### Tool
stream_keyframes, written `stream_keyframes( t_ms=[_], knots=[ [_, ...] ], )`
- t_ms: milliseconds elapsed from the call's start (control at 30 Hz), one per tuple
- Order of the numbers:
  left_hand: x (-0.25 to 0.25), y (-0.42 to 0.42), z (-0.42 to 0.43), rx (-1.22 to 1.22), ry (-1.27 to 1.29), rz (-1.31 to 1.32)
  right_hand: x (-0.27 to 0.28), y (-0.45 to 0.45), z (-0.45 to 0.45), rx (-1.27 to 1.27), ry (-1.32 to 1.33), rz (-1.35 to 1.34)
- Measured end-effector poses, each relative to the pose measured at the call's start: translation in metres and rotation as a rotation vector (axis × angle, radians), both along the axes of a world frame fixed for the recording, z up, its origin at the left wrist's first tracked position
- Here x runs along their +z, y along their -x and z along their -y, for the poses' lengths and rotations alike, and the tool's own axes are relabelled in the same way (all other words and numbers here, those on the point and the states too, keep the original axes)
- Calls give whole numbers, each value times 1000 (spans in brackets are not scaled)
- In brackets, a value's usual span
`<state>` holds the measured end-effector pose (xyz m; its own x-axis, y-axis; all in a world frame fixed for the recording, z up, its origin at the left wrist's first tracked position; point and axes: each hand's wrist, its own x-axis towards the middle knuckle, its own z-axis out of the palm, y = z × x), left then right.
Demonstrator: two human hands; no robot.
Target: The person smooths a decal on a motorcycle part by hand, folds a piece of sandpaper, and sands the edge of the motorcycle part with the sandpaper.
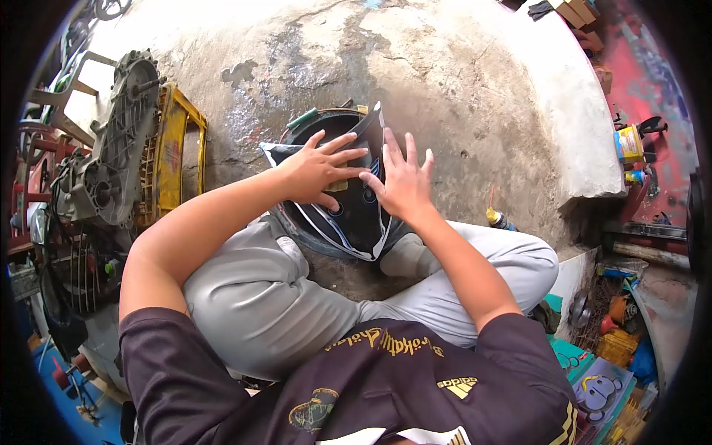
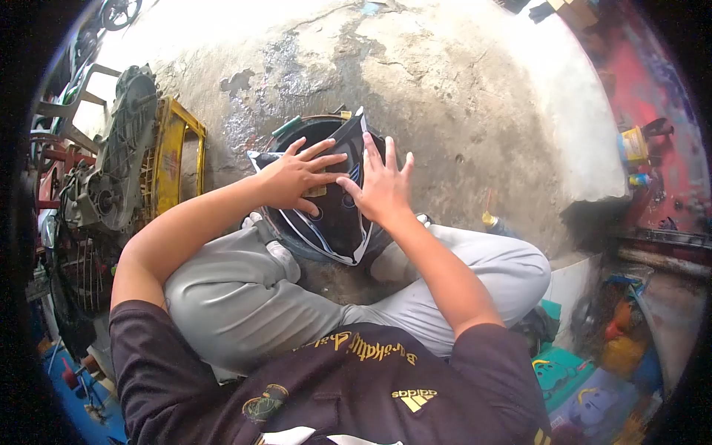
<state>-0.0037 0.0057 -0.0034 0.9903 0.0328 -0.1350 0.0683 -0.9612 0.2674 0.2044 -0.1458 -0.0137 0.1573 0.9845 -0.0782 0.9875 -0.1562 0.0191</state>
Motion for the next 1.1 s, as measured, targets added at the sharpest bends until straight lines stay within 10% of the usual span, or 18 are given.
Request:
stream_keyframes(
  t_ms=[1100],
  knots=[
    [3, 0, -1, -1, 15, 15, 3, -27, -67, -164, 112, -235]
  ],
)
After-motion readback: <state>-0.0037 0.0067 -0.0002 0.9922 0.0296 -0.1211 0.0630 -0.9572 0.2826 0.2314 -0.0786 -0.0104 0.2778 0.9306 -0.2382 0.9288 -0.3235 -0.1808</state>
